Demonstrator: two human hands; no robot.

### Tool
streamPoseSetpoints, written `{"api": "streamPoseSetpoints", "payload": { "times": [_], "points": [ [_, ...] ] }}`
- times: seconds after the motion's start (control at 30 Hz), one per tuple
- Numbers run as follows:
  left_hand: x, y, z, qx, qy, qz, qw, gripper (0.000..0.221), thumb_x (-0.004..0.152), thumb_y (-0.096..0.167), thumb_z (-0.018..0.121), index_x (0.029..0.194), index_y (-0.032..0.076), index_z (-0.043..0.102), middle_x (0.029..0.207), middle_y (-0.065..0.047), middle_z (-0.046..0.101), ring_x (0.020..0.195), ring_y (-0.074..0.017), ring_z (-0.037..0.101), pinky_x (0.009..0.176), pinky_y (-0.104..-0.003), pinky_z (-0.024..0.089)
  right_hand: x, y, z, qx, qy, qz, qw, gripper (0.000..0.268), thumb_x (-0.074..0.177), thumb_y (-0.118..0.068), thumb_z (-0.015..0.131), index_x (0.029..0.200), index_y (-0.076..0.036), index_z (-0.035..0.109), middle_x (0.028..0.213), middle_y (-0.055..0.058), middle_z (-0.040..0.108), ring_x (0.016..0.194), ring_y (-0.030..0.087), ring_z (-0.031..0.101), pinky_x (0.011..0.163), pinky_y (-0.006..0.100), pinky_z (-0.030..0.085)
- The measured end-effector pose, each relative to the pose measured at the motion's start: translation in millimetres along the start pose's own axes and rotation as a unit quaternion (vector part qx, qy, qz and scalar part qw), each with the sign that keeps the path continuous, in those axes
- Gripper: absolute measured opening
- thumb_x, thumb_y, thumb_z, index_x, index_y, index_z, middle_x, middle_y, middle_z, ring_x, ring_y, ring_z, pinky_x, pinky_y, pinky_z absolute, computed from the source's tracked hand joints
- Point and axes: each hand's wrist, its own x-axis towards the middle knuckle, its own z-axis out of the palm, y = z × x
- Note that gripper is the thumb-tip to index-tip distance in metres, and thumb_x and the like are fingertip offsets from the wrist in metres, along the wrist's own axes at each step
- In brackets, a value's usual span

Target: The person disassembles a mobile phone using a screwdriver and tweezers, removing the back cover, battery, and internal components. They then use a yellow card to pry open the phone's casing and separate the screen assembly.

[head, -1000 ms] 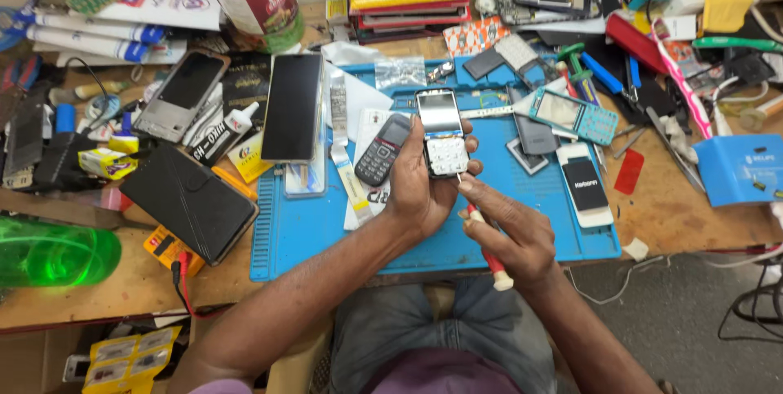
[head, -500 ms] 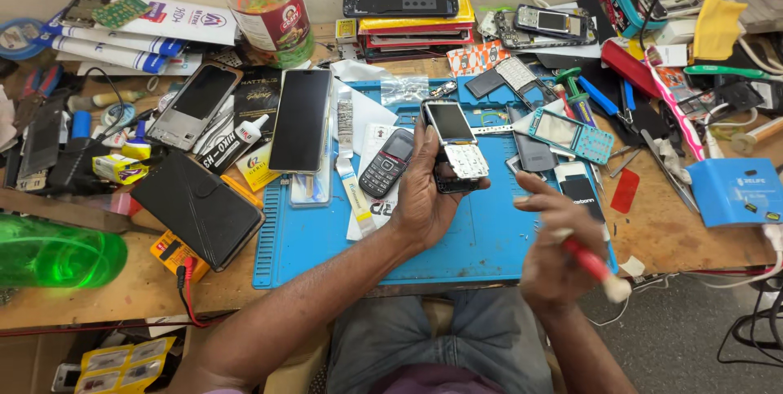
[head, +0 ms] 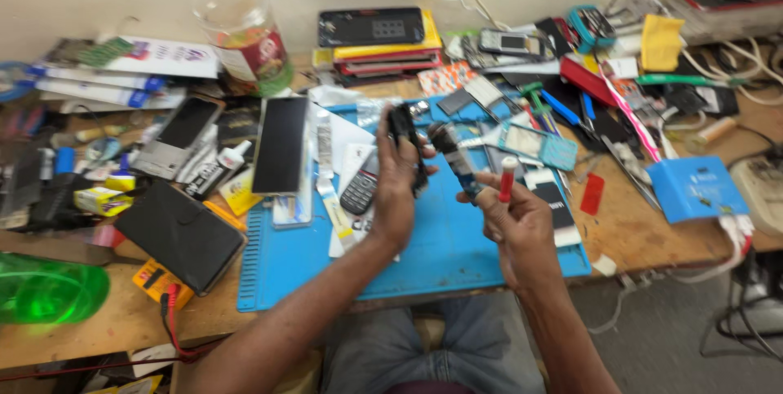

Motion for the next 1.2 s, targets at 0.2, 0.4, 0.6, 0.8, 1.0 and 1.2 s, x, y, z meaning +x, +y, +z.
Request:
{"api": "streamPoseSetpoints", "payload": {
  "times": [0.2,0.4,0.6,0.8,1.0,1.2],
  "points": [
    [9,-25,-13,-0.039,-0.055,-0.131,0.989,0.069,0.107,0.018,0.048,0.167,0.021,0.015,0.118,-0.011,0.056,0.105,-0.0189,0.061,0.08,-0.032,0.052,-12,32,-37,0.344,-0.053,0.021,0.937,0.037,0.111,-0.036,0.053,0.121,-0.002,0.062,0.109,0.021,0.072,0.056,0.005,0.038,0.056,0.022,0.035],
    [3,-27,-13,0.209,-0.104,-0.007,0.972,0.07,0.104,0.011,0.054,0.163,0.006,0.015,0.161,-0.019,0.037,0.148,-0.0284,0.042,0.117,-0.04,0.04,-19,34,-43,0.362,-0.052,0.002,0.931,0.045,0.112,-0.041,0.053,0.123,0.002,0.062,0.107,0.02,0.072,0.056,0.005,0.037,0.057,0.022,0.034],
    [-1,-3,2,0.135,-0.261,0.037,0.955,0.067,0.11,0.03,0.054,0.165,0.005,0.025,0.166,-0.016,0.042,0.158,-0.0283,0.035,0.131,-0.046,0.027,-22,35,-36,0.375,-0.057,0.019,0.925,0.043,0.11,-0.042,0.052,0.124,-0.003,0.063,0.101,0.02,0.073,0.053,0.006,0.038,0.055,0.023,0.035],
    [10,4,12,-0.194,-0.369,-0.166,0.893,0.068,0.111,0.045,0.045,0.164,0.006,0.028,0.151,-0.015,0.055,0.141,-0.0271,0.053,0.119,-0.044,0.046,-25,38,-25,0.364,-0.11,0.029,0.925,0.046,0.117,-0.043,0.05,0.125,0.001,0.061,0.105,0.022,0.072,0.055,0.005,0.038,0.055,0.021,0.033],
    [20,3,20,-0.23,-0.27,-0.097,0.93,0.068,0.116,0.05,0.038,0.16,-0.002,0.041,0.125,-0.011,0.067,0.11,-0.0185,0.064,0.091,-0.033,0.058,-29,22,-40,0.056,0.069,-0.037,0.995,0.049,0.108,-0.043,0.052,0.131,0.0,0.058,0.103,0.018,0.069,0.053,0.005,0.034,0.051,0.021,0.033],
    [29,-8,12,-0.266,-0.178,-0.096,0.942,0.07,0.113,0.055,0.026,0.156,0.002,0.043,0.108,-0.005,0.064,0.092,-0.0114,0.062,0.082,-0.026,0.056,-12,-4,-131,-0.057,0.172,-0.227,0.957,0.052,0.123,-0.045,0.05,0.129,0.006,0.06,0.087,0.015,0.068,0.055,0.012,0.056,0.047,0.02,0.038]
  ]
}}
